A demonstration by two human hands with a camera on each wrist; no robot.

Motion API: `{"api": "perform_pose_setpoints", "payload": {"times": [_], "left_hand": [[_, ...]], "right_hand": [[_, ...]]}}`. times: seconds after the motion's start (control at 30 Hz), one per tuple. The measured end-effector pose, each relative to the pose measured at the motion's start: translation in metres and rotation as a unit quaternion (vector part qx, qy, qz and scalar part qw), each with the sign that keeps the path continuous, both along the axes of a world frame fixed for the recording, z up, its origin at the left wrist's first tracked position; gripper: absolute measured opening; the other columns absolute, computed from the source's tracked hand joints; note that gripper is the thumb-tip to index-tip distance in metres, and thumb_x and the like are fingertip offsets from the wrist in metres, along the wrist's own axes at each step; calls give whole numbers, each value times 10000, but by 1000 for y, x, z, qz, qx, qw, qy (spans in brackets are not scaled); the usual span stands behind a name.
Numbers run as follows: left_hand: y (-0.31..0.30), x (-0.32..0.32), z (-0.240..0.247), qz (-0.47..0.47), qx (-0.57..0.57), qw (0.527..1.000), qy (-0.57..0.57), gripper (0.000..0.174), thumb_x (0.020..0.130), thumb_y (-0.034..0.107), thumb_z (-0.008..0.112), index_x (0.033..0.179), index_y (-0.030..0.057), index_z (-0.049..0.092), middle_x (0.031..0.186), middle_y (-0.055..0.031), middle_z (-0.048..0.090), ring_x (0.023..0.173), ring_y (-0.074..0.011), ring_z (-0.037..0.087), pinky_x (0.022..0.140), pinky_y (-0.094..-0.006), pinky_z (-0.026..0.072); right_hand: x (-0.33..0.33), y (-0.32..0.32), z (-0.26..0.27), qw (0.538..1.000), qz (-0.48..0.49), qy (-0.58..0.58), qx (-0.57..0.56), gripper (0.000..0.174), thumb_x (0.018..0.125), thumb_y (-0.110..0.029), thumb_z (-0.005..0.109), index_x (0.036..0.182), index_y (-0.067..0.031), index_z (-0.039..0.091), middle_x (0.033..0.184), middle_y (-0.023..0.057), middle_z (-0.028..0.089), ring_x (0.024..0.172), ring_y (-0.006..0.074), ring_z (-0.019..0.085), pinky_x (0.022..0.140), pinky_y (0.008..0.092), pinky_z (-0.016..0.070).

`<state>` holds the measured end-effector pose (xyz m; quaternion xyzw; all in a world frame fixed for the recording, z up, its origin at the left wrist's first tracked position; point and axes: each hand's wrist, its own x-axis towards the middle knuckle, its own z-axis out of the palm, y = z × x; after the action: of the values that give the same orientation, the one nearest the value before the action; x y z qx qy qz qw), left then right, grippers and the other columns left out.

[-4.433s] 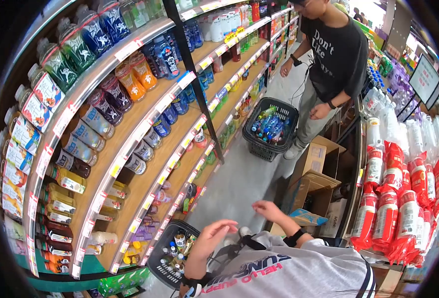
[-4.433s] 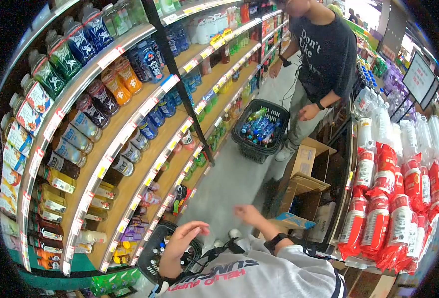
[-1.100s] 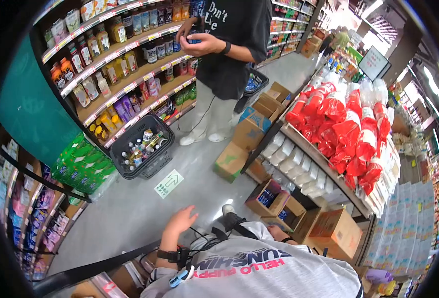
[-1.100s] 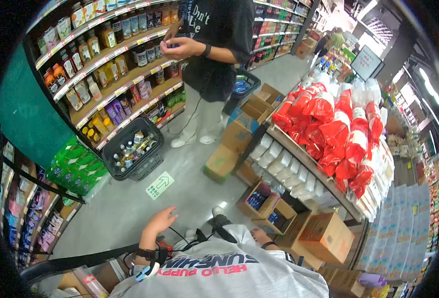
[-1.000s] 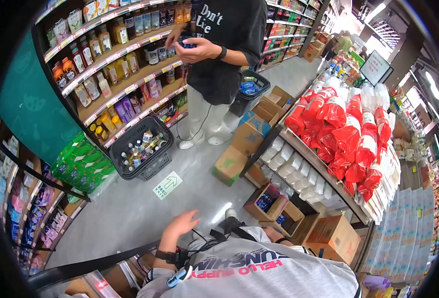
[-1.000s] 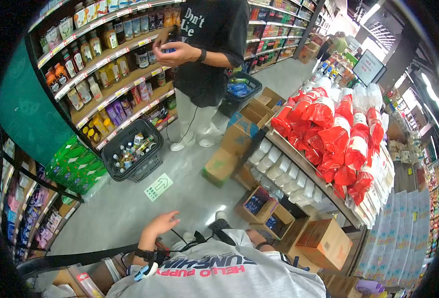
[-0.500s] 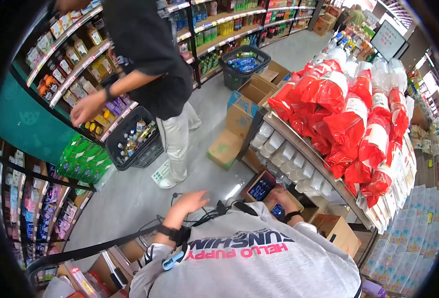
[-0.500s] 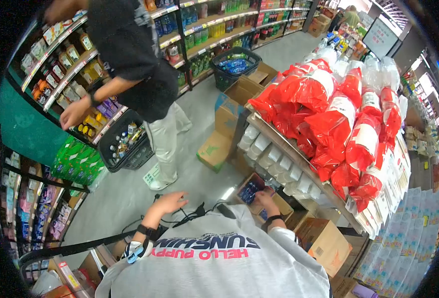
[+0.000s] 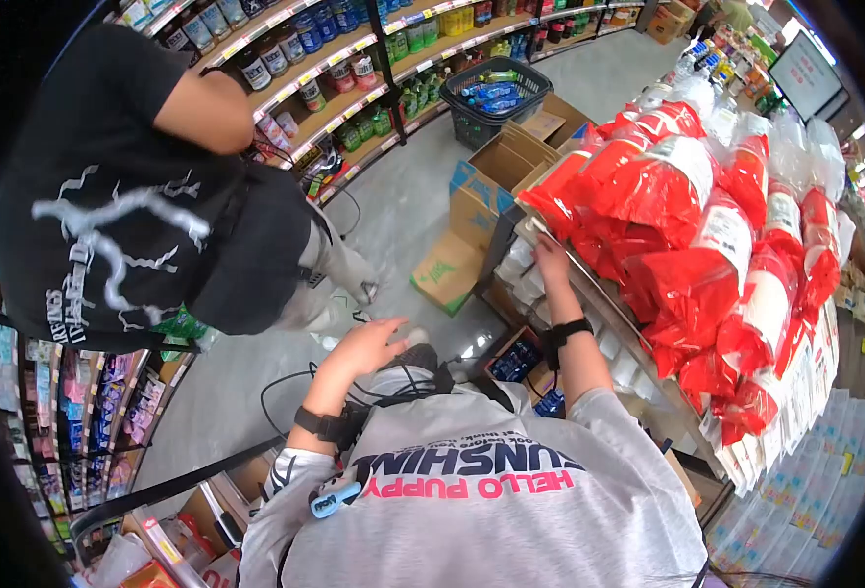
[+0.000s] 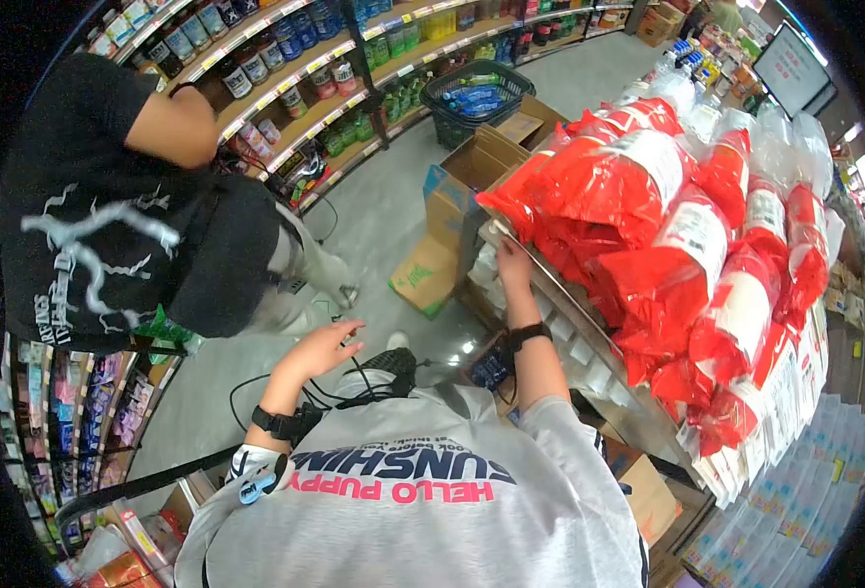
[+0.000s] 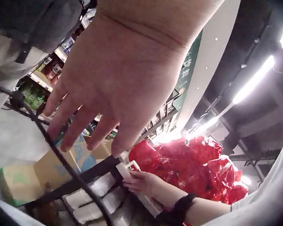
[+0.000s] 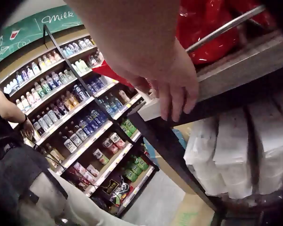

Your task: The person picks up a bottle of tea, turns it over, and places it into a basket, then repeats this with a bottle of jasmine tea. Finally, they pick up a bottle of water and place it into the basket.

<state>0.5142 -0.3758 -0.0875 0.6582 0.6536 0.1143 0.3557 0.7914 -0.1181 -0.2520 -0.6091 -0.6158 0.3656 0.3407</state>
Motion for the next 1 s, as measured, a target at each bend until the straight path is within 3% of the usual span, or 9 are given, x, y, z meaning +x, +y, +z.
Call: {"api": "perform_pose_setpoints", "payload": {"times": [0.07, 0.33, 0.4, 0.5, 0.6, 0.7, 0.77, 0.83, 1.0], "left_hand": [[15, -9, 8, 11, 10, 1000, 5, 396, 824, 269, 525, 1157, 64, 465, 1039, -178, 551, 936, -311, 538, 783, -365, 430], [61, -61, 11, -4, 2, 1000, 7, 410, 817, 262, 525, 1161, 48, 459, 1097, -166, 536, 988, -306, 520, 817, -372, 422], [76, -78, 6, -16, 2, 1000, 18, 407, 820, 270, 518, 1160, 53, 461, 1105, -163, 531, 1003, -306, 512, 830, -372, 417], [93, -104, 2, -22, -3, 1000, -1, 398, 828, 280, 502, 1156, 58, 464, 1113, -161, 524, 1016, -312, 502, 845, -376, 410], [102, -127, -2, 4, 55, 998, -40, 376, 811, 251, 527, 1132, 60, 487, 1029, -167, 566, 913, -347, 541, 795, -397, 432], [117, -147, 10, 42, 14, 995, -92, 375, 806, 239, 539, 1128, 53, 489, 1029, -165, 569, 909, -324, 554, 787, -378, 437], [128, -161, 5, 61, -2, 992, -115, 379, 805, 238, 541, 1128, 47, 485, 1022, -162, 573, 907, -305, 563, 780, -365, 440], [139, -175, 1, 70, -29, 992, -101, 384, 814, 248, 533, 1149, 69, 474, 1028, -156, 569, 927, -302, 554, 783, -362, 434], [178, -226, -14, 116, -47, 987, -104, 414, 826, 278, 522, 1187, 89, 450, 1068, -174, 547, 974, -312, 531, 812, -355, 417]], "right_hand": [[-6, 5, -8, 999, -21, -26, 35, 319, 778, -201, 547, 1061, -59, 587, 780, 95, 621, 710, 171, 593, 683, 275, 454], [-21, -14, 23, 956, -155, 246, -23, 258, 820, -214, 559, 888, 25, 629, 713, 46, 622, 660, 115, 560, 647, 257, 447], [-10, -9, -9, 977, -150, 153, 7, 222, 811, -190, 566, 851, 19, 628, 718, 48, 625, 651, 120, 561, 613, 252, 440], [-14, -12, -18, 964, -205, 166, 40, 227, 805, -209, 570, 804, 13, 614, 686, 58, 614, 635, 121, 555, 592, 276, 431], [-43, -25, -1, 960, -268, 0, 79, 199, 798, -196, 555, 791, -3, 605, 658, 86, 605, 606, 196, 573, 585, 296, 428], [-85, -47, 14, 964, -59, -221, 135, 167, 782, -170, 543, 787, -8, 586, 699, 151, 600, 644, 297, 574, 614, 351, 439], [-126, -49, 31, 976, 109, -144, -125, 182, 770, -188, 529, 804, -16, 577, 798, 216, 585, 737, 362, 555, 656, 406, 437], [-163, -36, 21, 940, 316, -75, -104, 233, 779, -230, 493, 810, -12, 572, 816, 229, 579, 768, 357, 560, 681, 439, 427], [-232, 74, -34, 825, 435, -338, -123, 259, 769, -238, 491, 940, -67, 585, 816, 165, 608, 791, 341, 576, 679, 408, 453]]}}
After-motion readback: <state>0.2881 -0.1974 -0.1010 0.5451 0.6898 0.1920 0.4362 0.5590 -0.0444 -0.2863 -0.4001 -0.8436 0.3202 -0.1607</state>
